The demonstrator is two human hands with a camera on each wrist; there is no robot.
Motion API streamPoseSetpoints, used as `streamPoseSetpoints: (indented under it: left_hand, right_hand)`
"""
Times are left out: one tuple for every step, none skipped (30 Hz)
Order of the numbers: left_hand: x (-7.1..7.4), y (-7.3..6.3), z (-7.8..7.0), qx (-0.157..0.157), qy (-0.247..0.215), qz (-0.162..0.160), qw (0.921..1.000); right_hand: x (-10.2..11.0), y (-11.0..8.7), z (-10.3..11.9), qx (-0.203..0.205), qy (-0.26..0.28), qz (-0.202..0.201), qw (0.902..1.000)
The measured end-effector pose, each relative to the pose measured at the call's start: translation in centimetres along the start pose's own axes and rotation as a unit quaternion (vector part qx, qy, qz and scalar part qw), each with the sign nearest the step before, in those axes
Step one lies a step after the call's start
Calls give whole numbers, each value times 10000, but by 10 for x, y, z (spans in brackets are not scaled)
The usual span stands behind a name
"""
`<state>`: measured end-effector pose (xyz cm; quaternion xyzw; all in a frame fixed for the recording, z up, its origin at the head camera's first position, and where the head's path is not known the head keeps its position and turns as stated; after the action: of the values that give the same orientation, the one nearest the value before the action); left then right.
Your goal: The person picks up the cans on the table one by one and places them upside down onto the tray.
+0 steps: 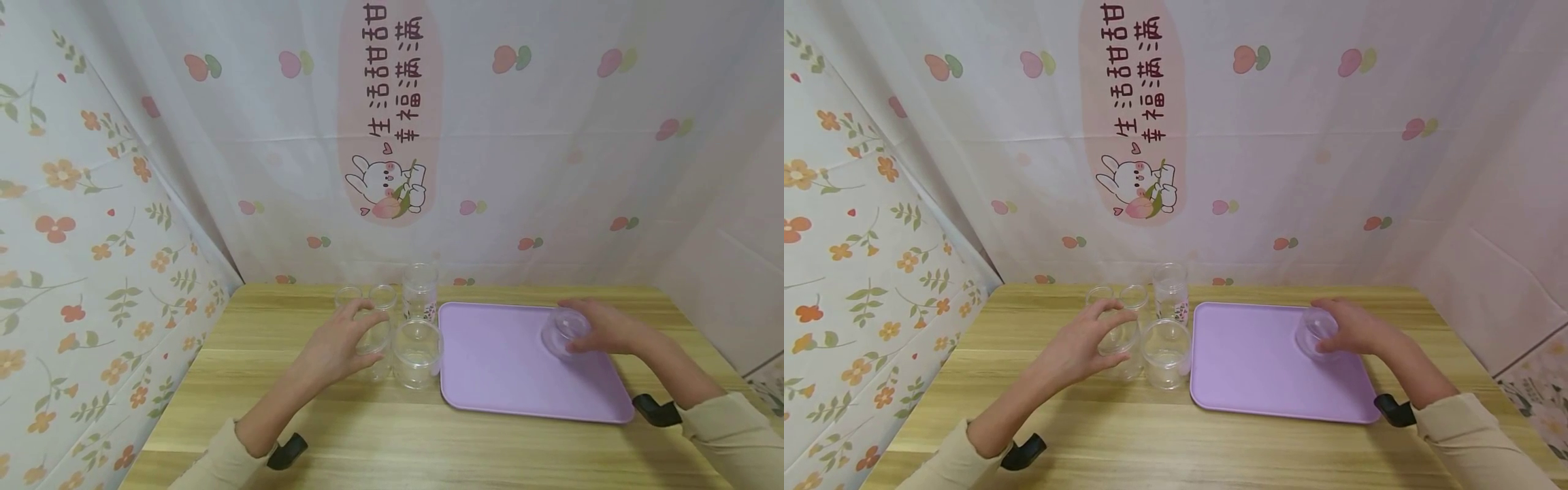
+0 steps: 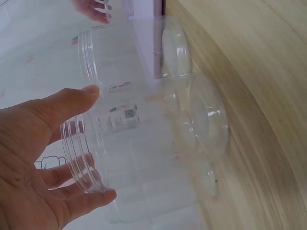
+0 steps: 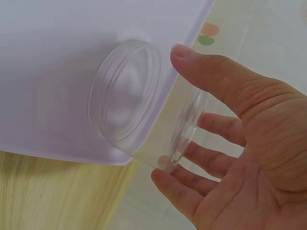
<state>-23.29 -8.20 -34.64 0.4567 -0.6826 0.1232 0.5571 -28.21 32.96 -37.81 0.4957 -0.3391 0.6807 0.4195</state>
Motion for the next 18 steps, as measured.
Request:
streamPoseSetpoints:
  left_hand:
    - [0, 0, 0, -12, -16, 3, 10000]
    - [1, -1, 0, -35, -27, -10, 10000]
    - [1, -1, 0, -59, -42, -28, 10000]
    - [2, -2, 0, -70, -42, -40, 10000]
    - [2, -3, 0, -81, -47, -52, 9999]
    - [3, -4, 0, -94, -54, -68, 9999]
    - [4, -5, 0, -103, -66, -81, 9999]
    - [5, -6, 0, -112, -88, -97, 9999]
    - [6, -6, 0, -122, -125, -111, 9998]
    - [7, -7, 1, -127, -155, -124, 9997]
    - [8, -8, 1, -143, -206, -142, 9996]
    - [8, -9, 1, -158, -263, -170, 9994]
    - [9, -9, 2, -161, -309, -188, 9992]
    - [10, -10, 3, -152, -357, -198, 9990]
    - [10, -11, 4, -137, -394, -213, 9989]
    - [11, -12, 5, -119, -423, -229, 9988]
    - [11, -13, 6, -105, -446, -242, 9987]
    - [12, -13, 6, -92, -458, -251, 9986]
  right_hand:
    - [0, 0, 0, -5, 2, 0, 10000]
    - [0, 0, 0, -8, 9, -2, 10000]
    - [0, 0, 0, -18, 9, -3, 10000]
    - [0, 0, 0, -21, 12, -8, 10000]
    - [0, 0, 0, -23, 16, -14, 10000]
    - [0, 0, 0, -24, 16, -18, 10000]
    - [0, 0, 0, -14, 19, -25, 10000]
    - [0, 0, 0, 6, 24, -34, 10000]
    - [0, 0, -1, 3, 21, -37, 10000]
    - [-1, 0, -1, 20, 26, -40, 10000]
    - [-1, 0, -1, 31, 25, -39, 10000]
    - [-1, 0, -1, 29, 30, -35, 10000]
    - [-1, 0, -2, 25, 36, -34, 10000]
    - [-1, 1, -2, 16, 43, -29, 10000]
    - [-1, 1, -2, 7, 50, -23, 10000]
    - [-2, 1, -3, 15, 59, -19, 10000]
    - [-2, 1, -3, 10, 66, -15, 10000]
    - [-2, 1, -4, -1, 70, -13, 10000]
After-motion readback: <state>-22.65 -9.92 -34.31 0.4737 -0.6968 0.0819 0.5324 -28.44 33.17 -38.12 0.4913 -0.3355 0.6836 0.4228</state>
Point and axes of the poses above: each hand's wrist, its own y-axis towards the middle knuckle, its own x-axis out of the back of the hand, z = x × y, the point moved 8 cm from there along y, towards the middle knuckle, and after that the axes turned 4 degrees about -y, right-handed, at the moved point
